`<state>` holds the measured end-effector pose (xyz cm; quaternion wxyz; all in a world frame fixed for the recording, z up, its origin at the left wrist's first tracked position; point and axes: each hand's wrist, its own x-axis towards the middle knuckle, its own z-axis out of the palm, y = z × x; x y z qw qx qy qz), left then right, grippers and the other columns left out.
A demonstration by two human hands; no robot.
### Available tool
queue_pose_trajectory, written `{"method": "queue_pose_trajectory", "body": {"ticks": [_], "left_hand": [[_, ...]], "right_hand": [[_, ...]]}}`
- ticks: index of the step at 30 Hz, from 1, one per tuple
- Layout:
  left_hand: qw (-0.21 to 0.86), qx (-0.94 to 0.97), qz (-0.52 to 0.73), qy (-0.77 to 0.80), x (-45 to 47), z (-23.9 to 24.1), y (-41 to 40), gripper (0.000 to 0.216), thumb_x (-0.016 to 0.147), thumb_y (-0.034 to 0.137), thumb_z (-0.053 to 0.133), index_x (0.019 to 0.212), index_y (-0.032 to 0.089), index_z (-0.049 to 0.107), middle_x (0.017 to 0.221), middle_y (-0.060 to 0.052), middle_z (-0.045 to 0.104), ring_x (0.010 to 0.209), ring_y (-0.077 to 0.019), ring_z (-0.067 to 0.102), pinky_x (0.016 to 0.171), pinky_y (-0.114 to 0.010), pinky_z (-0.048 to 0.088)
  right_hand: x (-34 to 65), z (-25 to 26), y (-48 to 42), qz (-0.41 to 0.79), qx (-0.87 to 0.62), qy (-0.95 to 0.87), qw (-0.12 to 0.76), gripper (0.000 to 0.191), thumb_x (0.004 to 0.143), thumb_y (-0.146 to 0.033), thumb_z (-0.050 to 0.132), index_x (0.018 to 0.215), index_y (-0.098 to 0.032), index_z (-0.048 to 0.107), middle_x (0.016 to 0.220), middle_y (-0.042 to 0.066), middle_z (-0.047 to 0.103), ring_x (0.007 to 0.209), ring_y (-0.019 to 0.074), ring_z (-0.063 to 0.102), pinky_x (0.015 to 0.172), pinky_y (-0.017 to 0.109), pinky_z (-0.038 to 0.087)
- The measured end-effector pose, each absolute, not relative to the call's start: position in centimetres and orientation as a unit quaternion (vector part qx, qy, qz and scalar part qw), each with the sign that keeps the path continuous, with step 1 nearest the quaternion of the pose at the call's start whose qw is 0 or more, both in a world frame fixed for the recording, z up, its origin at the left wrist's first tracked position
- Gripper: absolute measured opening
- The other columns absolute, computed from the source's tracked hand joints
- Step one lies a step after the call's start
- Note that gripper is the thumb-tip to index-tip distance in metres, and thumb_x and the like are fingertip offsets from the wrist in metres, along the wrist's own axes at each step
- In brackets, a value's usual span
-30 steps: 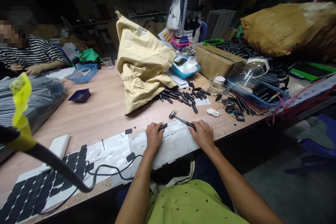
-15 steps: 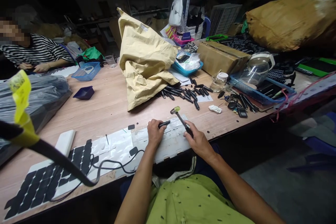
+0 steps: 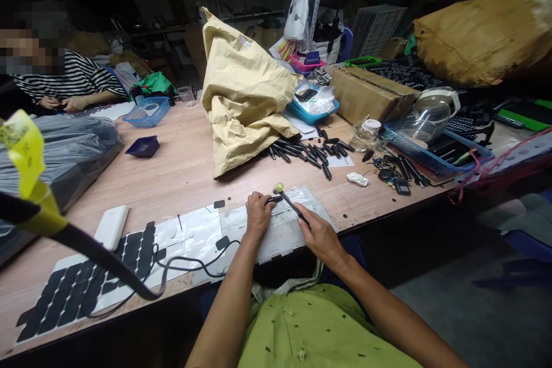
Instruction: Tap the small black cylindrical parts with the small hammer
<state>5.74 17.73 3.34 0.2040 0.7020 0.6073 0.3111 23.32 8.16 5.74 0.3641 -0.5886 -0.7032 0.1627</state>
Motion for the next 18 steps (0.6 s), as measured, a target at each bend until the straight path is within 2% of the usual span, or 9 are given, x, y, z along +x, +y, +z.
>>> {"method": "queue_pose_trajectory", "body": {"ticks": [3, 6, 8, 10, 13, 18], "left_hand": [[0.214, 0.698, 0.313, 0.608, 5.8, 3.4, 17.8, 0.021, 0.079, 0.012, 0.07, 0.089, 0.028, 0.078, 0.09, -0.003, 0.06, 0.096, -0.0231, 0.056, 0.087, -0.038, 0.047], [0.226, 0.691, 0.321, 0.607, 5.8, 3.5, 17.8, 0.022, 0.078, 0.011, 0.069, 0.091, 0.027, 0.076, 0.09, -0.003, 0.061, 0.096, -0.0237, 0.057, 0.087, -0.038, 0.046], [0.234, 0.682, 0.338, 0.605, 5.8, 3.5, 17.8, 0.032, 0.076, 0.01, 0.07, 0.102, 0.027, 0.074, 0.09, -0.002, 0.062, 0.095, -0.0235, 0.057, 0.088, -0.038, 0.046], [0.244, 0.667, 0.359, 0.605, 5.9, 3.5, 17.7, 0.05, 0.073, 0.008, 0.071, 0.119, 0.026, 0.067, 0.09, -0.001, 0.064, 0.093, -0.0227, 0.058, 0.088, -0.038, 0.047], [0.256, 0.646, 0.38, 0.611, 6.0, 3.6, 17.5, 0.071, 0.069, 0.005, 0.071, 0.136, 0.024, 0.055, 0.087, 0.001, 0.064, 0.088, -0.0211, 0.06, 0.086, -0.036, 0.047], [0.258, 0.643, 0.383, 0.611, 6.0, 3.7, 17.5, 0.069, 0.068, 0.005, 0.073, 0.132, 0.023, 0.057, 0.084, 0.002, 0.063, 0.087, -0.021, 0.06, 0.085, -0.036, 0.047]], "right_hand": [[23.3, 5.8, 8.1, 0.172, -0.605, -0.708, 0.32, 0.048, 0.095, -0.021, 0.041, 0.138, -0.027, 0.06, 0.12, 0.006, 0.073, 0.112, 0.0203, 0.069, 0.098, 0.035, 0.056], [23.0, 6.2, 8.2, 0.172, -0.606, -0.706, 0.324, 0.049, 0.094, -0.019, 0.042, 0.14, -0.028, 0.058, 0.125, 0.005, 0.072, 0.115, 0.0207, 0.067, 0.101, 0.038, 0.055], [22.7, 6.5, 8.4, 0.17, -0.599, -0.705, 0.339, 0.051, 0.094, -0.019, 0.043, 0.142, -0.028, 0.056, 0.128, 0.006, 0.07, 0.119, 0.0207, 0.065, 0.104, 0.039, 0.053], [22.4, 6.5, 8.4, 0.173, -0.595, -0.709, 0.338, 0.051, 0.094, -0.019, 0.042, 0.144, -0.027, 0.054, 0.128, 0.006, 0.07, 0.119, 0.0205, 0.065, 0.103, 0.038, 0.053], [22.0, 6.2, 8.4, 0.178, -0.596, -0.723, 0.301, 0.051, 0.094, -0.02, 0.042, 0.142, -0.027, 0.056, 0.121, 0.006, 0.073, 0.111, 0.02, 0.068, 0.097, 0.034, 0.055], [22.6, 5.9, 9.0, 0.13, -0.618, -0.721, 0.287, 0.05, 0.094, -0.02, 0.043, 0.141, -0.029, 0.057, 0.119, 0.005, 0.072, 0.106, 0.019, 0.068, 0.089, 0.03, 0.056]]}}
